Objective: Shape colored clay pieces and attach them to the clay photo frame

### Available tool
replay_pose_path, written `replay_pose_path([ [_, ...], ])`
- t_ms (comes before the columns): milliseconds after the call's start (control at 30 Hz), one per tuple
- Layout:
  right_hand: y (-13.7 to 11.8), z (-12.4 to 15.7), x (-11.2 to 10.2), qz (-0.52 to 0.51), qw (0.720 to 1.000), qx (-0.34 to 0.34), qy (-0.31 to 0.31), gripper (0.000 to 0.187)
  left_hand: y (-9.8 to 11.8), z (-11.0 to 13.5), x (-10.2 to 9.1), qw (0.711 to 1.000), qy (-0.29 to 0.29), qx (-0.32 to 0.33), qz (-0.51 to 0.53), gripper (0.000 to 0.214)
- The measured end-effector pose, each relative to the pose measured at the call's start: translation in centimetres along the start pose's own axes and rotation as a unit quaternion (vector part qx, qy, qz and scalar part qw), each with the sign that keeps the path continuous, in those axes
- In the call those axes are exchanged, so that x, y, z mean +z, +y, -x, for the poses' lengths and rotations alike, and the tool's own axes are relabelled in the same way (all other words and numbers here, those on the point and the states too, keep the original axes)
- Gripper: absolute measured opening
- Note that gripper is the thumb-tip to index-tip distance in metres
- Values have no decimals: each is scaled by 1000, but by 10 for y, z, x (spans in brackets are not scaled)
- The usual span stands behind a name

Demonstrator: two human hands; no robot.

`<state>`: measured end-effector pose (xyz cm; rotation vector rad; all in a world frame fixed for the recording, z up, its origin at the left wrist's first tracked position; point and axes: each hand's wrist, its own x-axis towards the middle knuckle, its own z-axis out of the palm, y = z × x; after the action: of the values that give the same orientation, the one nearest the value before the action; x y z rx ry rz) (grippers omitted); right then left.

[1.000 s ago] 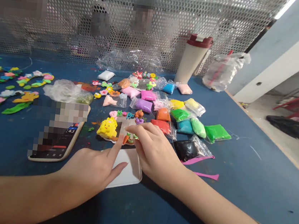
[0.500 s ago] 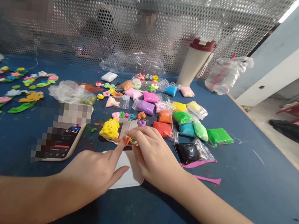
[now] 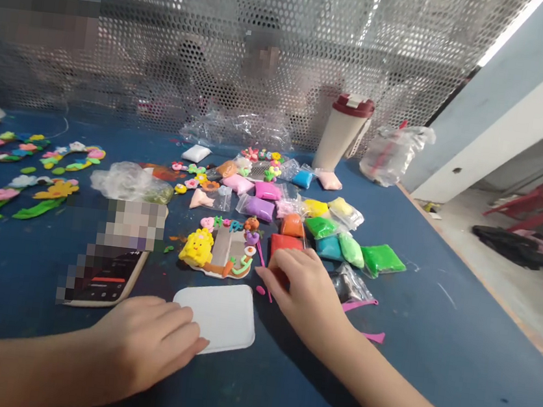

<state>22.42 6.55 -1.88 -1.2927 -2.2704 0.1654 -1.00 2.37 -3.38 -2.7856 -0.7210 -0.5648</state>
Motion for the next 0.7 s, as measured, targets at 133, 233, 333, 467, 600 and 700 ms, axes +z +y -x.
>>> replay_pose_path([
  [133,1,1,5,-39,998,21,-41,29,-11,-5,-11,999,42,-5,19,30],
  [233,0,3,7,-36,998,37,-32,12,-36,-19,-37,982,64,-140,109,27],
  [333,-2,1,11,23,999,33,-30,26,-74,-39,-51,917,40,-349,187,21],
  [467,-3,-5,20,71,997,4,-22,35,-117,-57,-27,873,-70,-393,281,29],
  [600,0,-8,24,118,992,-46,17,41,-132,-60,5,856,-110,-403,305,35],
  [700,2,-10,22,169,980,-101,28,39,-136,-64,12,845,-127,-407,321,41],
])
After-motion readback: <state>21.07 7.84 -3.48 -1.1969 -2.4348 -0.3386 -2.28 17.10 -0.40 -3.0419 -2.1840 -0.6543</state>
